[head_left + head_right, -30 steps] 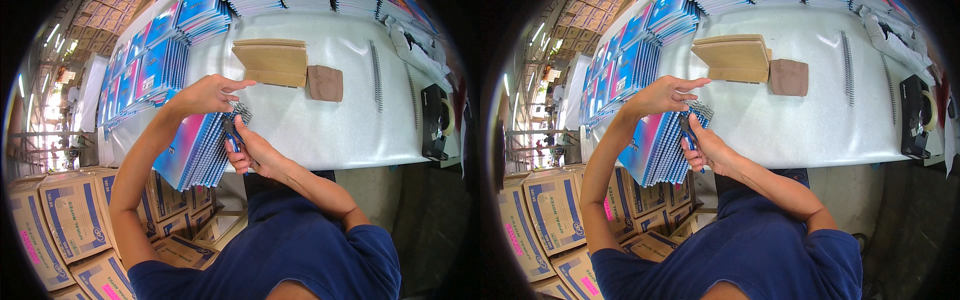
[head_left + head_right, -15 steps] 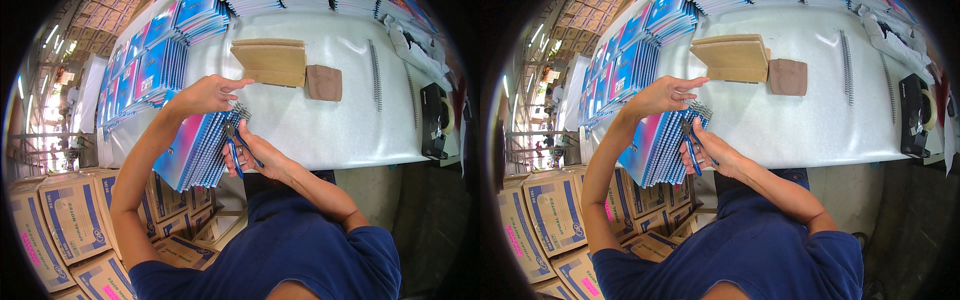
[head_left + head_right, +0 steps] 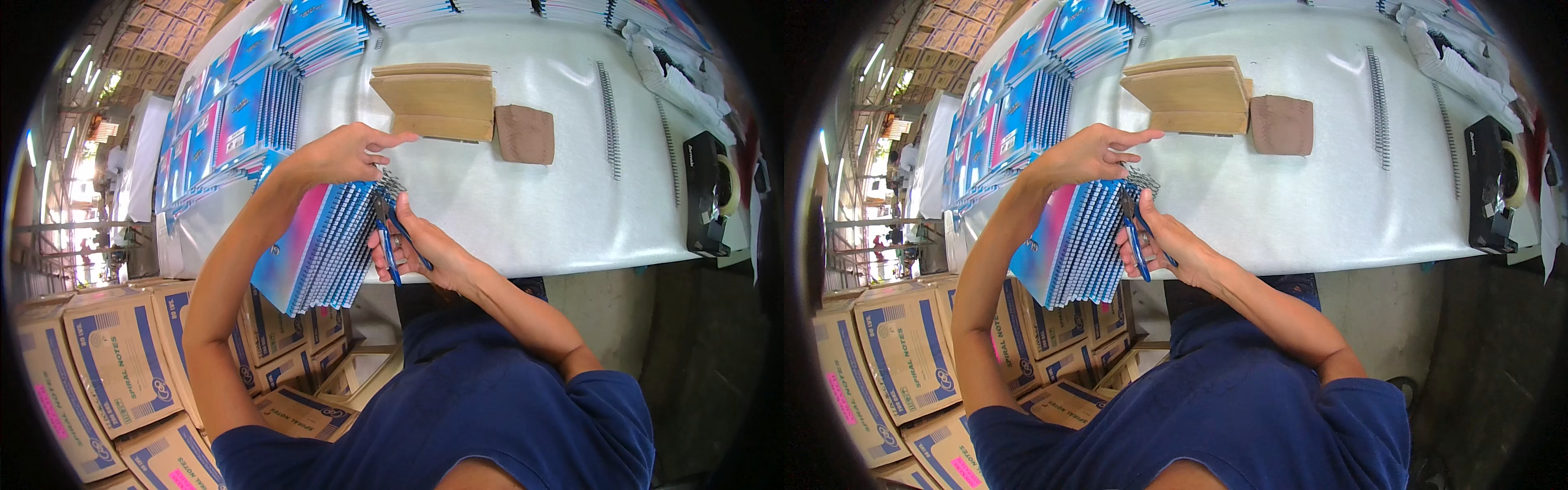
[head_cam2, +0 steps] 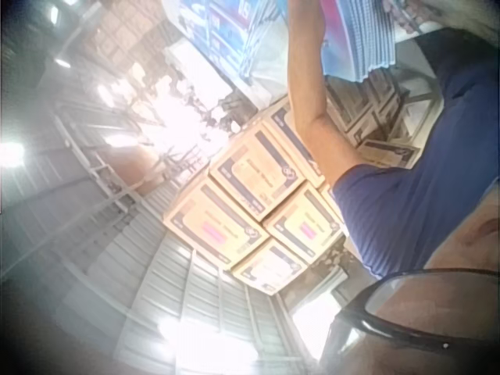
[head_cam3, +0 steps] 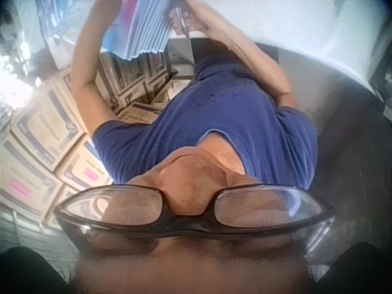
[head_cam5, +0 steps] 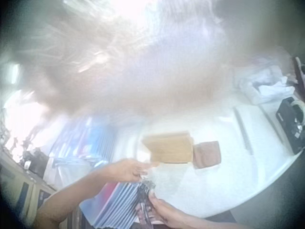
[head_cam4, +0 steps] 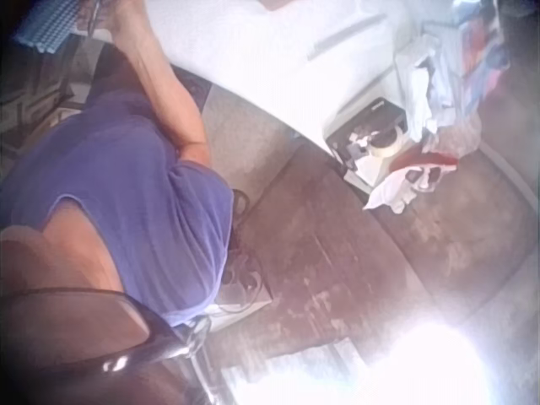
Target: The person binds spiral notebooks by inserting wire coils into pre-punched holes and then crimping and trimming the ends using a pair of pliers.
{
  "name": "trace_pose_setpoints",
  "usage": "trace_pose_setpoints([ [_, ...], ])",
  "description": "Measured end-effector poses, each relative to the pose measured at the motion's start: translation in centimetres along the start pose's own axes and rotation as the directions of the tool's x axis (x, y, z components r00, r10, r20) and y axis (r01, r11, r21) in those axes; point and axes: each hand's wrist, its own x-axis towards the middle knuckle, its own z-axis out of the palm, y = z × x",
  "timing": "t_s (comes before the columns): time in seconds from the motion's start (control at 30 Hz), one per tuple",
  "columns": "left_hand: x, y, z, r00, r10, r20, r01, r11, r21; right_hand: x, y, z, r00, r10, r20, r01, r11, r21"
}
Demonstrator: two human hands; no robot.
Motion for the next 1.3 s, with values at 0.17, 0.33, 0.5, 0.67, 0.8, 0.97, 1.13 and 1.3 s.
trace_pose_setpoints([
  [0.17, 0.6, -0.2, -0.1, 0.997, -0.023, 0.075, 0.015, 0.995, 0.096, 0.9, -0.4, -0.8, 0.996, 0.030, 0.080, -0.034, 0.999, 0.041],
  [0.33, 1.7, 1.0, 0.2, 0.983, -0.150, 0.110, 0.111, 0.948, 0.297, 1.3, -0.5, -1.6, 0.989, 0.037, 0.140, -0.045, 0.998, 0.053],
  [0.5, 2.2, 0.1, 0.3, 0.981, -0.129, 0.145, 0.089, 0.963, 0.255, 0.2, -0.7, -1.0, 0.999, 0.039, 0.002, -0.039, 0.999, 0.019],
  [0.67, 2.9, 0.3, 0.4, 0.976, -0.102, 0.192, 0.046, 0.960, 0.276, 2.2, 0.3, -4.3, 0.930, 0.043, 0.366, -0.142, 0.958, 0.250],
  [0.8, 3.1, 1.4, 0.9, 0.967, -0.155, 0.202, 0.074, 0.931, 0.358, 1.6, 0.6, -4.6, 0.945, 0.082, 0.315, -0.141, 0.976, 0.168],
  [0.97, 2.9, 0.7, 0.9, 0.969, -0.152, 0.192, 0.075, 0.931, 0.357, -0.2, 0.6, -2.1, 0.997, 0.073, 0.017, -0.073, 0.997, -0.024],
  [1.13, 2.9, 1.0, 0.8, 0.968, -0.163, 0.189, 0.076, 0.915, 0.395, 0.6, 0.1, -2.2, 0.999, 0.034, 0.001, -0.034, 0.999, -0.032],
  [1.3, 3.2, 0.6, 0.9, 0.971, -0.148, 0.187, 0.037, 0.870, 0.492, 1.3, 0.1, -1.8, 0.998, 0.066, 0.007, -0.067, 0.997, 0.029],
])
